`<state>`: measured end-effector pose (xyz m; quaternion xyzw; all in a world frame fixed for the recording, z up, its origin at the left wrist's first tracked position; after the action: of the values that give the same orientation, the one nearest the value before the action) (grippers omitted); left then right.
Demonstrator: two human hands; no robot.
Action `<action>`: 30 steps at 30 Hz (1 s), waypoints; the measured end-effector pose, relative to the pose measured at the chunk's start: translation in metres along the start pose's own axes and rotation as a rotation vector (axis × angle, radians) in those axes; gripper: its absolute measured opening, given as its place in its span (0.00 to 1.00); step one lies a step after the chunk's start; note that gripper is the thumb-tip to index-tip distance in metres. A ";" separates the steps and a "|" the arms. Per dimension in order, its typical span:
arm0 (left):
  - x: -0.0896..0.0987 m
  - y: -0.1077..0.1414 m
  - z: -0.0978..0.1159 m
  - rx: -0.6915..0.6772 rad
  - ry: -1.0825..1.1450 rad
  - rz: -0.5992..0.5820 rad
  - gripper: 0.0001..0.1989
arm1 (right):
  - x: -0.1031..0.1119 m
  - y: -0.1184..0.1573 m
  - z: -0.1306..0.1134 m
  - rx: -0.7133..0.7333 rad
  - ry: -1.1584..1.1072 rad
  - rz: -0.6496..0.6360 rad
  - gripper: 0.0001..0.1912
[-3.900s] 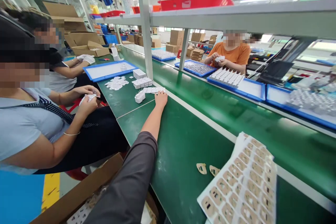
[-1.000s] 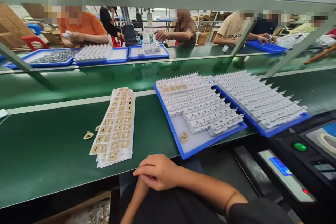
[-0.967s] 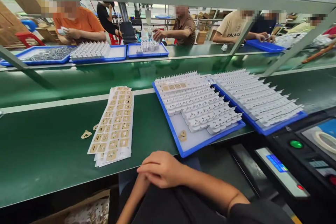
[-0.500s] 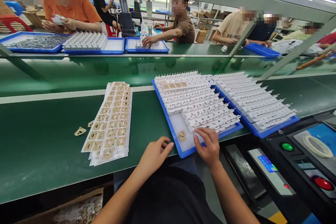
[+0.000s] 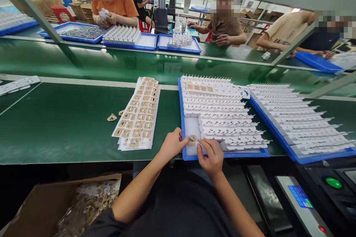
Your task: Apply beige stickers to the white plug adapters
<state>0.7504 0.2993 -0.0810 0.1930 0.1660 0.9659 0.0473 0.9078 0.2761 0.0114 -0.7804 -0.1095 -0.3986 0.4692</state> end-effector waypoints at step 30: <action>0.072 0.116 -0.057 0.028 0.101 0.164 0.20 | 0.053 -0.234 0.107 0.033 0.337 -0.452 0.35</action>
<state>0.6592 0.1843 -0.0653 0.1578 0.1655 0.9726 -0.0430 0.8711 0.4780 0.1747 -0.6512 -0.2074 -0.6155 0.3925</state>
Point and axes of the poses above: each hand's wrist, its own y-axis away from the middle knuckle, its own x-axis out of the back of the hand, z = x × y, the point moved 10 cm from there along -y, towards the middle knuckle, and after that the axes turned 12 degrees about -z, right-handed, at the moved point
